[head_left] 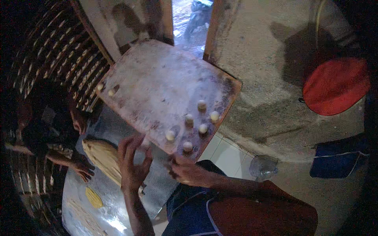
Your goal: The person shapes dough into small balls by hand and places them on a wooden board. The person works alongside another individual who performs similar actions.
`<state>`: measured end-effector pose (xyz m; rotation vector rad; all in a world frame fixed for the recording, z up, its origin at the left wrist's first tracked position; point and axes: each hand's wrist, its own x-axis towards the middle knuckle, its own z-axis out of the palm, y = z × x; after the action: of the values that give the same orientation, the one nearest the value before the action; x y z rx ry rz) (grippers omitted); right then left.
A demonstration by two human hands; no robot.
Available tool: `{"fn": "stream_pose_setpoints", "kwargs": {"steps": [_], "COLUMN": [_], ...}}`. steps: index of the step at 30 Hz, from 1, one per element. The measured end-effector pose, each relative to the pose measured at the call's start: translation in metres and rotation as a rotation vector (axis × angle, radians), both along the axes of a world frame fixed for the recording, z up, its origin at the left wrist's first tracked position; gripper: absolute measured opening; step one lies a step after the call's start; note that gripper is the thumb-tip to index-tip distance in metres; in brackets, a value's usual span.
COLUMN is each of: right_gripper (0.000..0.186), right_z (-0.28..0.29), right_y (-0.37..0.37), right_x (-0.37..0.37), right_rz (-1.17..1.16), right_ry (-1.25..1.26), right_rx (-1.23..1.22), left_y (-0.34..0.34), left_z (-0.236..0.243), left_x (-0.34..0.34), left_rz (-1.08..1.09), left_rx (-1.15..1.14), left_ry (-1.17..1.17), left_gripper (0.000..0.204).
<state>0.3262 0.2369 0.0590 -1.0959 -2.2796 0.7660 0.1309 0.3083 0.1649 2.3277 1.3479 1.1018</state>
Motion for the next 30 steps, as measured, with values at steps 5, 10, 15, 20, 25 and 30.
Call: {"fn": "stream_pose_setpoints", "kwargs": {"steps": [5, 10, 15, 20, 25, 30], "right_gripper": [0.079, 0.117, 0.099, 0.088, 0.074, 0.044], "right_z": [0.121, 0.041, 0.010, -0.029, 0.012, -0.013], "right_y": [0.043, 0.093, 0.065, -0.003, -0.030, -0.031], "right_x": [0.138, 0.224, 0.218, 0.196, 0.073, -0.048], "right_rz": [-0.680, -0.962, -0.986, -0.928, -0.450, 0.249], "right_ry": [0.579, 0.173, 0.257, 0.511, 0.496, 0.377], "right_rx": [0.246, 0.534, 0.321, 0.029, 0.009, -0.767], "left_y": [0.120, 0.194, 0.097, -0.104, -0.234, -0.164], "left_z": [0.002, -0.115, -0.051, -0.146, -0.197, -0.184], "left_x": [0.186, 0.286, 0.194, 0.034, -0.108, -0.174], "left_rz": [-0.465, -0.483, -0.217, 0.418, 0.992, 0.594], "left_rx": [-0.163, -0.404, -0.079, -0.333, -0.361, -0.279], "left_ry": [-0.379, 0.049, -0.147, -0.357, -0.209, -0.099], "left_gripper": [0.075, 0.082, 0.070, 0.054, 0.059, 0.041]}}
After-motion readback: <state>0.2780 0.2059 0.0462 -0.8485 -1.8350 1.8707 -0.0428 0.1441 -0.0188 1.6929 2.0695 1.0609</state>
